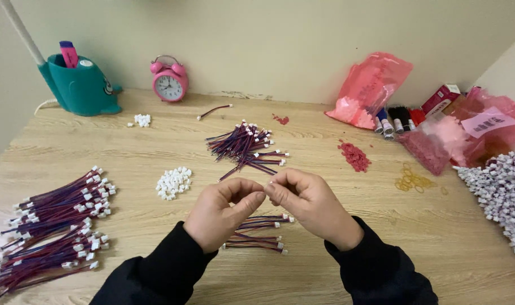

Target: Assembling electronic wire harnesses by attaching plastic connectors to wire ends

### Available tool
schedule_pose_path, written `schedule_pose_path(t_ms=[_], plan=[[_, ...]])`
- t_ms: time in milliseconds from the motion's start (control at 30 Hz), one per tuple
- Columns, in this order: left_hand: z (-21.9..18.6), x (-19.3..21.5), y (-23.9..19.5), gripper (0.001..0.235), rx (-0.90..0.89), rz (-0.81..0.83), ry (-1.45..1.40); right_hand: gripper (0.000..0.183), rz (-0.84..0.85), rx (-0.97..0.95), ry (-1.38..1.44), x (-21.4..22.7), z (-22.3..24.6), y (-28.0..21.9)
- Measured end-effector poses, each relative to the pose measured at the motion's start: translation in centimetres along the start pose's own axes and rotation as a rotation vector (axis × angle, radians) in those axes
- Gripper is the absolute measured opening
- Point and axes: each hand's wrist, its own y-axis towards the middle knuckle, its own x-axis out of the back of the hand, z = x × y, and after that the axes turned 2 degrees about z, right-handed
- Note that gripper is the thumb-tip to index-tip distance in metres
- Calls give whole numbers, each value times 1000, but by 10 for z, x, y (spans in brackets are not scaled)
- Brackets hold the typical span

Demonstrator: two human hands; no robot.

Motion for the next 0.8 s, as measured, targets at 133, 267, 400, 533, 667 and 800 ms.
schedule_pose_path(t_ms=[133,267,400,533,667,800], plan=[[16,-4,2,18,74,12,-196,15,-49,42,-59,-3,16,0],[16,-6,0,16,95,-20,-247,12,-92,112,-187,-6,27,-1],[17,-6,1,12,46,-80,-279,13,-129,51,-189,-7,20,-2],[27,6,-2,9,49,-112,-234,11,-203,25,-130,0,9,-2],[33,25,-11,9,90,-163,-206,13,-287,-32,-105,20,-2,-2],[36,32,-16,10,123,-188,-181,18,-274,-94,-97,21,-20,-1]])
